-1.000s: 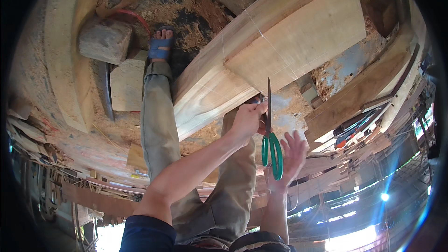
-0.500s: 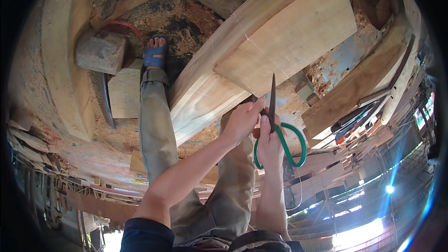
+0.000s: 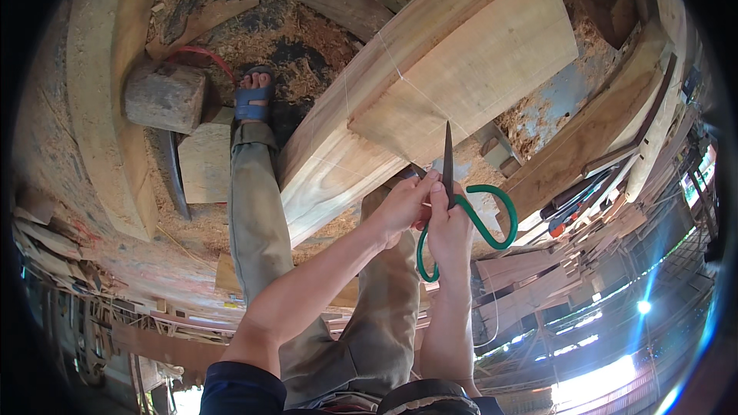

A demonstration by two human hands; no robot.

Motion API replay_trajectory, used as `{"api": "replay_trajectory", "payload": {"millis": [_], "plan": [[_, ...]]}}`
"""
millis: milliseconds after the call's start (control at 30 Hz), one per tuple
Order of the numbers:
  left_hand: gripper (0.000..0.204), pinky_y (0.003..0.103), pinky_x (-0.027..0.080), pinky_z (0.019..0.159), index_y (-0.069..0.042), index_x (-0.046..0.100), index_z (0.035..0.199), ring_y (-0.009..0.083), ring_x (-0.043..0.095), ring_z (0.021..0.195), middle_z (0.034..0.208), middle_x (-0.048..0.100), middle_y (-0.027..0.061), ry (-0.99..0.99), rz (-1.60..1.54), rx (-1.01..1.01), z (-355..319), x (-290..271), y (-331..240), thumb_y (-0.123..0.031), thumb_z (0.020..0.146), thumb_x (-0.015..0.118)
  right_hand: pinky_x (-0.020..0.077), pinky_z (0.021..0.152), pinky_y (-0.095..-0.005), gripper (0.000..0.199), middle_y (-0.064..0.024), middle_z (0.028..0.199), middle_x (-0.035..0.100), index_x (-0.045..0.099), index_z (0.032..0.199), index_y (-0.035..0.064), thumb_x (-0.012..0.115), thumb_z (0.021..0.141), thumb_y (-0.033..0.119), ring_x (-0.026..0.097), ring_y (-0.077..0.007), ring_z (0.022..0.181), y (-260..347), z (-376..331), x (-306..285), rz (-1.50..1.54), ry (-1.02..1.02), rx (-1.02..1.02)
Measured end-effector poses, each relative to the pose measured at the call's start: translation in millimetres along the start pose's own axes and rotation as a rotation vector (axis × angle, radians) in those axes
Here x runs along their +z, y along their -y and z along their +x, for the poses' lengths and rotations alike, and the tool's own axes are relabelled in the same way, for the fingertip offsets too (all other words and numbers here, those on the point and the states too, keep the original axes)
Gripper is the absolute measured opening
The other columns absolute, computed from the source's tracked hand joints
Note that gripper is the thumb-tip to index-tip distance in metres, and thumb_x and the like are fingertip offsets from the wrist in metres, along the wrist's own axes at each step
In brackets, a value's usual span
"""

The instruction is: The person marks a wooden plank with a white marker and a straightedge, then uses green-handled shears to cut along the marked line. The person sits on the floor to continue cutting and later stands to resume marking.

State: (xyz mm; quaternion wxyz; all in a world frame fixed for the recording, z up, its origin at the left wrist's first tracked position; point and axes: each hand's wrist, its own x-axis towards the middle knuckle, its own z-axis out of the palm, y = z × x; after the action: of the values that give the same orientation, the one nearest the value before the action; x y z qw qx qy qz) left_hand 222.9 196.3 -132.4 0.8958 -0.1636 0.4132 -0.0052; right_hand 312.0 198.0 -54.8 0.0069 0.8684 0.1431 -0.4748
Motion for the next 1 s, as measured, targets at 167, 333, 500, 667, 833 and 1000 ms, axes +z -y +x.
{"api": "replay_trajectory", "payload": {"millis": [167, 333, 500, 667, 833, 1000], "plan": [[0.042, 0.02, 0.039, 0.052, -0.012, 0.063, 0.108, 0.0037, 0.057, 0.066, 0.085, 0.066, -0.0021, 0.014, -0.089, 0.048, -2, 8, 1, -0.049, 0.113, 0.043, 0.0538, 0.064, -0.0361, 0.046, -0.0154, 0.086, 0.072, 0.064, 0.125, 0.0011, 0.05, 0.11, 0.042, 0.071, -0.0227, 0.07, 0, 4, -3, -0.18, -0.003, -0.041], [0.043, 0.024, 0.051, 0.061, -0.008, 0.063, 0.105, 0.0091, 0.064, 0.073, 0.088, 0.07, 0.0041, 0.044, -0.09, 0.16, 2, 10, 9, -0.042, 0.115, 0.038, 0.0544, 0.073, -0.0448, 0.04, -0.0231, 0.087, 0.071, 0.068, 0.118, -0.0008, 0.053, 0.108, 0.035, 0.071, -0.0357, 0.078, -1, 2, 2, -0.156, -0.084, -0.071], [0.045, 0.03, 0.057, 0.079, -0.004, 0.063, 0.103, 0.0152, 0.068, 0.084, 0.091, 0.072, 0.0083, 0.003, -0.2, 0.22, 10, 14, 20, -0.036, 0.116, 0.036, 0.0542, 0.074, -0.0476, 0.037, -0.0262, 0.086, 0.071, 0.07, 0.113, -0.0019, 0.054, 0.107, 0.031, 0.071, -0.0418, 0.079, 2, 4, 6, -0.169, -0.122, -0.108], [0.044, 0.029, 0.055, 0.077, -0.005, 0.064, 0.104, 0.0118, 0.065, 0.082, 0.092, 0.069, 0.0048, -0.031, -0.135, 0.223, 8, 12, 19, -0.039, 0.116, 0.039, 0.054, 0.073, -0.0491, 0.037, -0.0262, 0.086, 0.07, 0.07, 0.112, -0.0024, 0.053, 0.108, 0.031, 0.07, -0.0422, 0.079, 4, 3, 4, -0.134, -0.108, -0.08], [0.04, 0.03, 0.051, 0.068, -0.008, 0.061, 0.105, 0.0089, 0.062, 0.081, 0.089, 0.063, 0.0013, -0.064, -0.042, 0.161, 1, 10, 10, -0.043, 0.113, 0.045, 0.0547, 0.067, -0.0456, 0.035, -0.023, 0.087, 0.071, 0.068, 0.119, -0.0001, 0.051, 0.109, 0.028, 0.072, -0.0355, 0.077, -6, -2, 11, -0.101, -0.109, -0.093], [0.031, 0.026, 0.05, 0.067, -0.007, 0.054, 0.108, 0.0096, 0.06, 0.073, 0.086, 0.061, 0.0023, -0.248, -0.074, 0.107, 6, 13, 7, -0.036, 0.113, 0.048, 0.0557, 0.063, -0.0403, 0.036, -0.0199, 0.087, 0.072, 0.065, 0.129, 0.0002, 0.049, 0.109, 0.026, 0.072, -0.027, 0.076, -18, -8, 16, 0.013, -0.136, -0.117]]}}
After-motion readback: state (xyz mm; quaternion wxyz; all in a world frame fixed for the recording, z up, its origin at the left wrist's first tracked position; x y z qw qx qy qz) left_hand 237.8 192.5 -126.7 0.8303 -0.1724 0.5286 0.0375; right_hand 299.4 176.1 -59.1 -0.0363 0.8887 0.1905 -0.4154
